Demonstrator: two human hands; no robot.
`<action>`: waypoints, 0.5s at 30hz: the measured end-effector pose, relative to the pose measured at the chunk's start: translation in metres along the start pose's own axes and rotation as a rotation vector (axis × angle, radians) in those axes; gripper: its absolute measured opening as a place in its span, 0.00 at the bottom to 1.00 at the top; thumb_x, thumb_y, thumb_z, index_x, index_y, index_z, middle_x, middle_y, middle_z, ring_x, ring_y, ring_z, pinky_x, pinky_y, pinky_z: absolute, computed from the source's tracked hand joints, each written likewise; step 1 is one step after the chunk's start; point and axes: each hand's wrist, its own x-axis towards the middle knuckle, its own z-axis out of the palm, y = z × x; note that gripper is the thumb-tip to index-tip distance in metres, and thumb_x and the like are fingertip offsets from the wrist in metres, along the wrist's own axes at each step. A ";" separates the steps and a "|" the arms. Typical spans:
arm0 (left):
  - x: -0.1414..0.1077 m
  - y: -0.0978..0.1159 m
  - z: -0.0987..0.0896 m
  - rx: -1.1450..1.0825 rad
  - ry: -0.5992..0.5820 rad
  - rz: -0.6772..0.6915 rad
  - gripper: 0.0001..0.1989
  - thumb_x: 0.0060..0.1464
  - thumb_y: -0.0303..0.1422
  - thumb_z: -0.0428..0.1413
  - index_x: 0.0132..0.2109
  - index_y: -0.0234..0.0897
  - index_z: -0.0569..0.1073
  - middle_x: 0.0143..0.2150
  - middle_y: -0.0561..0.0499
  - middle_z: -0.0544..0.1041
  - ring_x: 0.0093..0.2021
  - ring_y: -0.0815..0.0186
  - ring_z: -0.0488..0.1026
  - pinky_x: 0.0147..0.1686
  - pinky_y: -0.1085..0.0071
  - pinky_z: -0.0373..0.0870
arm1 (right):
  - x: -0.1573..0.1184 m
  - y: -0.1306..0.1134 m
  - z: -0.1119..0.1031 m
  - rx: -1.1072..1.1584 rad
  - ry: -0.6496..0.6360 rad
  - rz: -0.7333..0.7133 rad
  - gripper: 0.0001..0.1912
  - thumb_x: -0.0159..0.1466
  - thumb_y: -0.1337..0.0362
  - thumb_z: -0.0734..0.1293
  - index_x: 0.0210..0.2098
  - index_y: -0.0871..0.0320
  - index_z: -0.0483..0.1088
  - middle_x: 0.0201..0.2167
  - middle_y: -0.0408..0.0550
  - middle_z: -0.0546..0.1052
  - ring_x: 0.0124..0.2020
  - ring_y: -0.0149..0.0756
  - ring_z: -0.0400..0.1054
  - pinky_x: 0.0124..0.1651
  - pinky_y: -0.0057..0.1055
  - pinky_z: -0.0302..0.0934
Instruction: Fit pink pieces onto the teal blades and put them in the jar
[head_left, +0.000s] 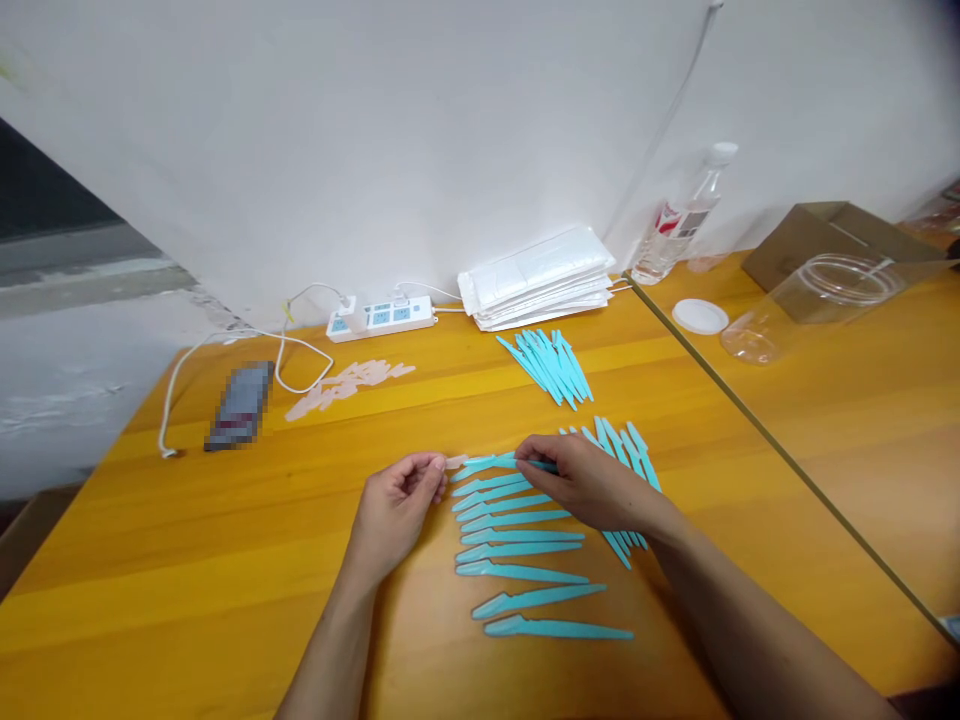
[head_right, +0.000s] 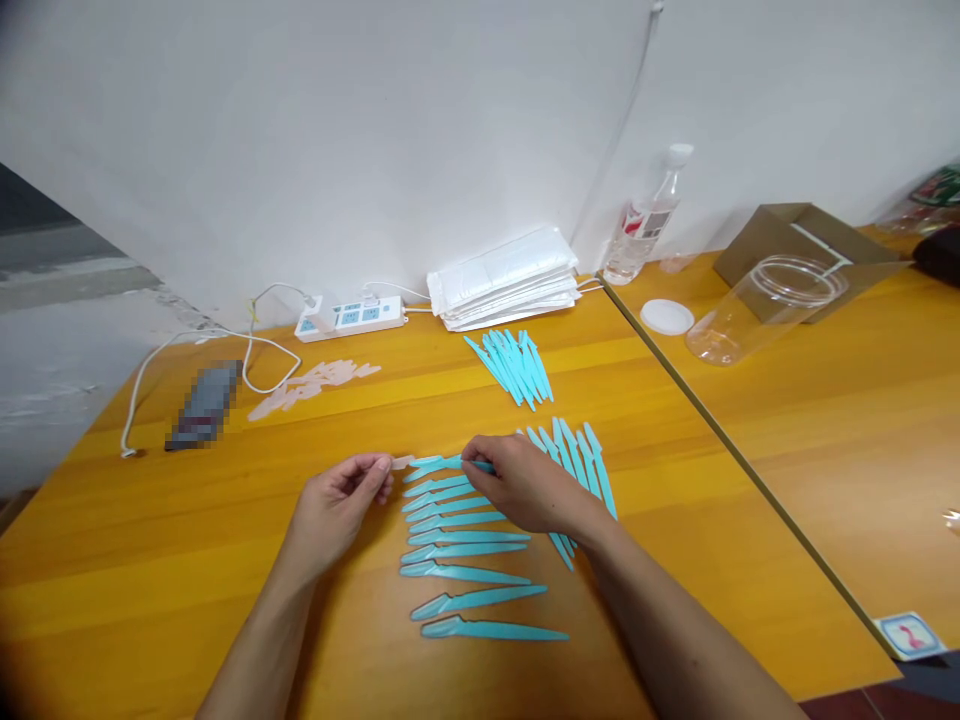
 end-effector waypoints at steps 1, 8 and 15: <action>0.000 0.000 -0.001 0.005 0.007 -0.003 0.16 0.59 0.45 0.58 0.39 0.34 0.77 0.29 0.53 0.74 0.29 0.71 0.70 0.33 0.76 0.68 | 0.000 0.000 0.000 0.000 0.000 0.003 0.11 0.68 0.62 0.60 0.34 0.57 0.72 0.27 0.39 0.75 0.27 0.28 0.62 0.31 0.26 0.51; -0.001 -0.001 0.005 0.013 -0.027 0.001 0.16 0.59 0.45 0.58 0.36 0.34 0.76 0.28 0.53 0.74 0.29 0.70 0.70 0.33 0.75 0.67 | 0.000 0.000 0.005 0.001 0.000 -0.017 0.11 0.68 0.63 0.60 0.35 0.57 0.73 0.27 0.40 0.75 0.27 0.28 0.63 0.30 0.25 0.52; -0.003 0.005 0.024 -0.117 -0.015 -0.037 0.21 0.56 0.46 0.60 0.48 0.33 0.77 0.33 0.50 0.78 0.31 0.69 0.72 0.34 0.73 0.70 | -0.013 -0.001 -0.007 0.005 0.165 0.032 0.16 0.68 0.55 0.62 0.33 0.56 0.77 0.28 0.44 0.79 0.29 0.32 0.68 0.32 0.27 0.57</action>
